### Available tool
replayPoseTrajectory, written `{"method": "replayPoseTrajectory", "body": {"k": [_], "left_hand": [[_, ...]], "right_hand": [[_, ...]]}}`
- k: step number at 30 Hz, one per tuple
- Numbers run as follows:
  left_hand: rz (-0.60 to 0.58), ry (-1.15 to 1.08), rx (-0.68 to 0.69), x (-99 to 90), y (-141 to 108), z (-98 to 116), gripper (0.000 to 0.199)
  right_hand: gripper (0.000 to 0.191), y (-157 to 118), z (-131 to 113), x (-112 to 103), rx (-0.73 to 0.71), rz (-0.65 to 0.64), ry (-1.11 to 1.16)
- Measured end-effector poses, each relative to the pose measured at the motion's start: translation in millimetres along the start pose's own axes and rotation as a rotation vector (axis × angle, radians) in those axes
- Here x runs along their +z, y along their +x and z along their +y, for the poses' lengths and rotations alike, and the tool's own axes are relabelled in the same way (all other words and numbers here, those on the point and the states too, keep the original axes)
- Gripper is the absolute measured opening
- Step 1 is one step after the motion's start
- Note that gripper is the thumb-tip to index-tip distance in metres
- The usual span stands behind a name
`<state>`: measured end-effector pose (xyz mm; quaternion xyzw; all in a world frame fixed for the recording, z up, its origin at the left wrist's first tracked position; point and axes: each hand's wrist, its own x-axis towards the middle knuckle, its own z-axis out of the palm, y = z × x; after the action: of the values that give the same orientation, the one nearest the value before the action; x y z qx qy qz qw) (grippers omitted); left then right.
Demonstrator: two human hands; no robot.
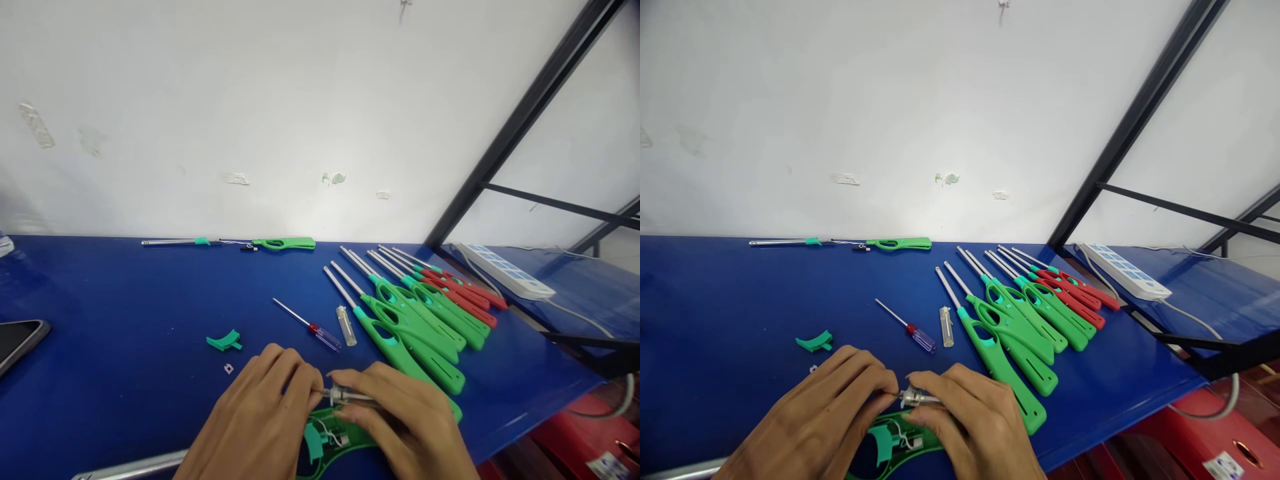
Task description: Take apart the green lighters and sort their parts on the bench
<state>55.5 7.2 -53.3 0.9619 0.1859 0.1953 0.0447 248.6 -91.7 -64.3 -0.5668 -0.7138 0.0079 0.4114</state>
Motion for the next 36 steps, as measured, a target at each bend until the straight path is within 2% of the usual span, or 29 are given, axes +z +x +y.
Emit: {"method": "replayPoseTrajectory", "body": {"k": [16, 20, 23, 25, 30, 34, 36], "left_hand": [[0.021, -0.074, -0.029, 6.9, 5.4, 3.1, 0.025], [0.076, -0.100, 0.006, 3.3, 7.2, 3.9, 0.018], [0.101, -0.161, -0.078, -0.3, 6.6, 4.8, 0.012], [0.103, -0.196, -0.082, -1.5, 5.8, 5.1, 0.011], [0.090, -0.150, 0.015, -2.8, 6.7, 4.8, 0.020], [0.089, -0.124, 0.037, -3.8, 7.5, 5.9, 0.019], [0.117, -0.108, 0.003, -1.3, 3.4, 2.7, 0.017]], "right_hand": [[0.015, -2.2, 0.3, -1.7, -0.025, -0.095, 0.025], [0.014, -1.2, -3.2, -2.8, 0.079, -0.068, 0.023], [0.014, 0.9, -6.7, -4.5, 0.135, -0.068, 0.045], [0.017, 1.1, -7.4, -5.3, 0.140, -0.069, 0.047], [0.020, -2.3, -2.8, -3.2, 0.151, -0.045, 0.020], [0.008, -2.1, -0.4, -1.3, 0.140, -0.027, 0.070], [0.006, -1.6, -0.1, -1.7, 0.131, -0.014, 0.073]]}}
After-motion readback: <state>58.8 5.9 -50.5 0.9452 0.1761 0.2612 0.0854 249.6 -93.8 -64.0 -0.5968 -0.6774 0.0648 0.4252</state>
